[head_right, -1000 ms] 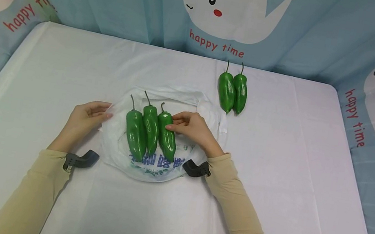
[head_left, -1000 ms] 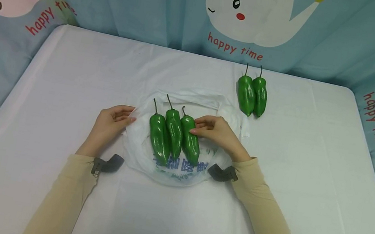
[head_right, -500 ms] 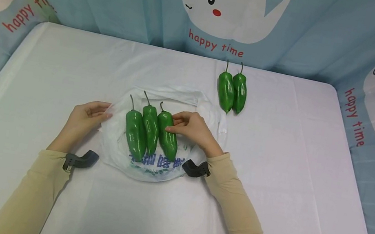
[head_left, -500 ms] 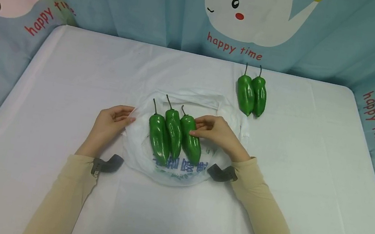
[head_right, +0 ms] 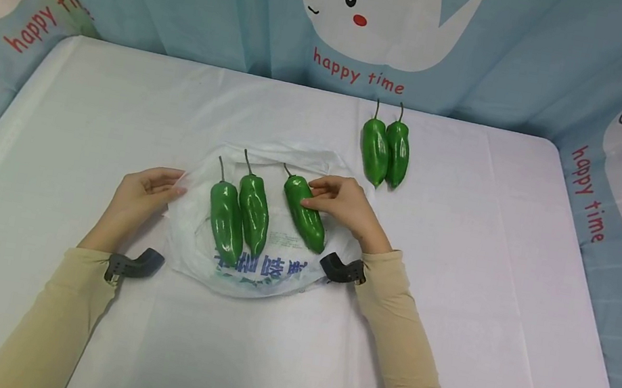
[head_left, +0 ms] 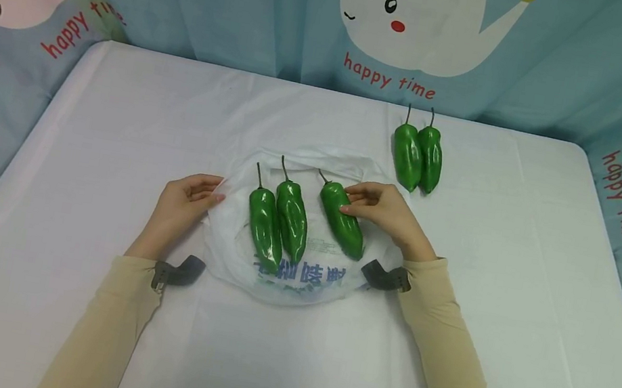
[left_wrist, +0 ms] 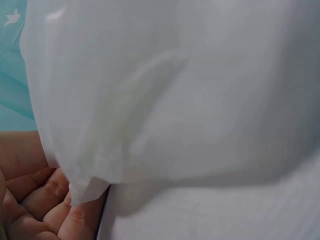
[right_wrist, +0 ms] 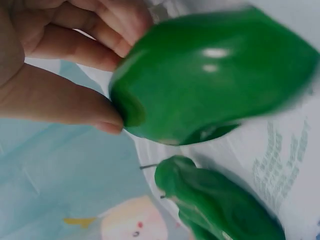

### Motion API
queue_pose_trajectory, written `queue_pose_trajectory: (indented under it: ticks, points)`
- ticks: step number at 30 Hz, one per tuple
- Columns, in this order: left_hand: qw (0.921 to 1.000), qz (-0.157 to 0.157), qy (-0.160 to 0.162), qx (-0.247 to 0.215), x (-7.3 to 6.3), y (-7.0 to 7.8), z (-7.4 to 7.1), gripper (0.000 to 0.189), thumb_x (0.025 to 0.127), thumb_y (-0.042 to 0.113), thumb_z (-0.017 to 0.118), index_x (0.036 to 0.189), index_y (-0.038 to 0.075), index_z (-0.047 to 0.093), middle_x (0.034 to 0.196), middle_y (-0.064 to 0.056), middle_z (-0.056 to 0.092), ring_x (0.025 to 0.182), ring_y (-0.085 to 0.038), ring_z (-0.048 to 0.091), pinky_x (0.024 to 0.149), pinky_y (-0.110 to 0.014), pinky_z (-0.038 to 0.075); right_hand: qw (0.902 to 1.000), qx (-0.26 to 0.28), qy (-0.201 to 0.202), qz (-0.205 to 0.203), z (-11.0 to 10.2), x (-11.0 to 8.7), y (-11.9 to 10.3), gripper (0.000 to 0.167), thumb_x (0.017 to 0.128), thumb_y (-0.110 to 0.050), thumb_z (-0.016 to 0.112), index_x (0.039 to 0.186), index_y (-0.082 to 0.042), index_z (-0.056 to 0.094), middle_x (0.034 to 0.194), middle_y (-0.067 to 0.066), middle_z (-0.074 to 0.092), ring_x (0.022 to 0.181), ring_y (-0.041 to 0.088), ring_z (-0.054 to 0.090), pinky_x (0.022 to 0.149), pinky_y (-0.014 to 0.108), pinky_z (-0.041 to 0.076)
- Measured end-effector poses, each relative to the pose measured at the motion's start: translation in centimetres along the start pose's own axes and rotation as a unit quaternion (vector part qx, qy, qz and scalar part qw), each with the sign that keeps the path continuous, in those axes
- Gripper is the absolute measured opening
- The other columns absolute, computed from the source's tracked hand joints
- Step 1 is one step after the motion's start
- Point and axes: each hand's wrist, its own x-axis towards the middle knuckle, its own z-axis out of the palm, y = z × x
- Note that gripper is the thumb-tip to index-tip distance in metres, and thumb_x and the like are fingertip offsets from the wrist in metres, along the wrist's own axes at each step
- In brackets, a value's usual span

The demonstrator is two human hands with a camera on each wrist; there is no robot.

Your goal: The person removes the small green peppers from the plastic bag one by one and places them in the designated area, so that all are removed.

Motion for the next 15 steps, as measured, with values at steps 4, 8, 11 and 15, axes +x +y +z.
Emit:
queue_pose_trajectory:
  ticks: [4, 8, 11, 15]
  points:
    - [1.0, 0.003, 0.001, -0.001, 0.07, -0.15, 0.07, 0.037, 0.092, 0.014, 0.063, 0.125, 0.0, 0.058, 0.117, -0.019, 0.061, 0.108, -0.027, 0.059, 0.077, -0.009, 0.048, 0.999, -0.039, -0.02, 0.011, -0.27, -0.05, -0.09, 0.042, 0.081, -0.014, 0.075, 0.117, 0.003, 0.062, 0.1, 0.014, 0.065, 0.092, 0.022, 0.061, 0.081, 0.031, 0.051]
    - [1.0, 0.006, 0.002, -0.001, 0.12, -0.32, 0.07, 0.036, 0.092, 0.014, 0.063, 0.125, 0.0, 0.058, 0.118, -0.018, 0.062, 0.108, -0.026, 0.059, 0.077, -0.01, 0.048, 0.9961, -0.075, -0.044, 0.019, -0.43, -0.12, -0.09, 0.044, 0.079, -0.015, 0.076, 0.116, 0.005, 0.062, 0.098, 0.013, 0.067, 0.091, 0.022, 0.062, 0.083, 0.034, 0.05]
    - [1.0, 0.006, 0.001, -0.003, 0.16, -0.38, 0.06, 0.037, 0.092, 0.014, 0.063, 0.125, 0.0, 0.058, 0.118, -0.018, 0.061, 0.108, -0.027, 0.059, 0.078, -0.01, 0.048, 0.9945, -0.085, -0.057, 0.02, -0.49, -0.15, -0.06, 0.042, 0.079, -0.015, 0.076, 0.113, 0.006, 0.063, 0.098, 0.013, 0.068, 0.091, 0.022, 0.063, 0.084, 0.036, 0.049]
    - [0.9999, 0.005, 0.0, -0.011, 0.08, -0.26, 0.02, 0.038, 0.092, 0.014, 0.063, 0.126, -0.001, 0.057, 0.119, -0.02, 0.061, 0.108, -0.027, 0.059, 0.077, -0.009, 0.047, 0.9943, -0.081, -0.067, 0.017, -0.51, -0.17, -0.01, 0.039, 0.08, -0.014, 0.076, 0.11, 0.008, 0.064, 0.097, 0.013, 0.069, 0.089, 0.02, 0.064, 0.086, 0.036, 0.049]
